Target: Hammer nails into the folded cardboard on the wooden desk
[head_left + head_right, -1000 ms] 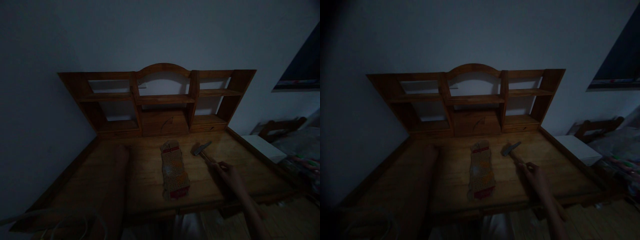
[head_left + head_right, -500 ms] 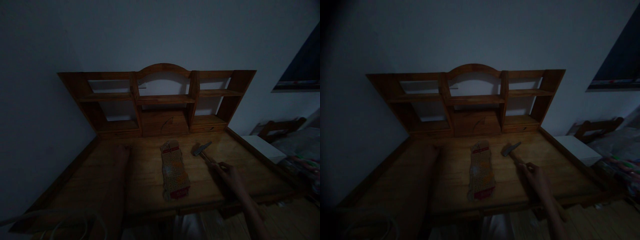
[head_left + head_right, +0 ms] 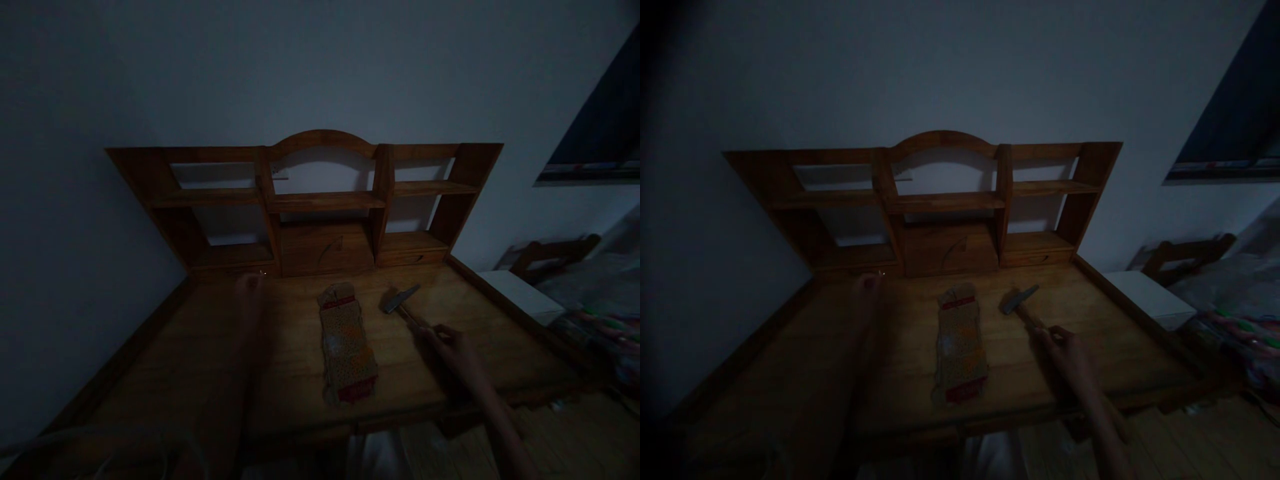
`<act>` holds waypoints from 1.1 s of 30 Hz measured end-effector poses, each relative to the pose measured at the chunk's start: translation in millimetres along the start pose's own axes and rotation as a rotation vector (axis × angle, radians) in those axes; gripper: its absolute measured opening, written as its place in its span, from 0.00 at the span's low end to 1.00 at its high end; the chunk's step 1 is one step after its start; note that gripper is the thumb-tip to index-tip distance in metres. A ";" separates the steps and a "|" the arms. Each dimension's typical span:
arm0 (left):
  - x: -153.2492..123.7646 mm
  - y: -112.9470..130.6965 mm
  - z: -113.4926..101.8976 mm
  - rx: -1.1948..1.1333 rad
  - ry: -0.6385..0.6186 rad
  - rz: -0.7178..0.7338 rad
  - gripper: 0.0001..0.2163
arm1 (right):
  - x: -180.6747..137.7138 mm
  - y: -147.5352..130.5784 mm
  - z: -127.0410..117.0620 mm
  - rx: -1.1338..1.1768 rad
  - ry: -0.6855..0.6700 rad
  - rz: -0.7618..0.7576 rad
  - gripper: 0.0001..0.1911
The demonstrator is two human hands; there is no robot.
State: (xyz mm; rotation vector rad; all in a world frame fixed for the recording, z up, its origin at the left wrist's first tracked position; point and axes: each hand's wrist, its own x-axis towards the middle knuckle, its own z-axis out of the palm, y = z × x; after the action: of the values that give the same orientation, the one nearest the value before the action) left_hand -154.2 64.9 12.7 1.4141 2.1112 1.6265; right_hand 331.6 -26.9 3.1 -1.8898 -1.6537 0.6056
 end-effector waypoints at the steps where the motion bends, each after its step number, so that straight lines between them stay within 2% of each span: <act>1: -4.1 8.9 7.3 -0.103 -0.025 0.001 0.13 | 0.2 1.1 0.4 -0.001 -0.003 0.000 0.23; 7: -53.3 49.7 51.3 -0.530 -0.496 -0.024 0.16 | 0.8 1.4 1.5 0.033 0.004 0.008 0.25; 11: -76.8 58.6 66.1 -0.716 -0.618 -0.092 0.16 | 2.7 2.2 1.5 0.004 0.008 0.003 0.25; 15: -89.3 60.7 71.3 -0.707 -0.720 -0.078 0.16 | 3.2 2.6 1.3 -0.012 -0.009 0.024 0.25; 20: -103.9 62.6 79.9 -0.603 -0.761 -0.071 0.16 | 1.5 0.7 0.6 -0.004 -0.002 0.032 0.25; 25: -111.9 59.8 88.7 -0.511 -0.750 -0.048 0.17 | 4.7 3.7 2.1 -0.006 0.003 0.031 0.26; 33: -111.6 52.1 88.7 -0.333 -0.750 0.078 0.15 | 7.6 7.2 3.9 0.005 0.003 0.015 0.25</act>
State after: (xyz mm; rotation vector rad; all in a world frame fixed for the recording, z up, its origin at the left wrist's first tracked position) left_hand -9.3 45.1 -28.3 1.6476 1.3167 1.1256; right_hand 335.4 -19.6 -4.4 -1.9000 -1.6367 0.6122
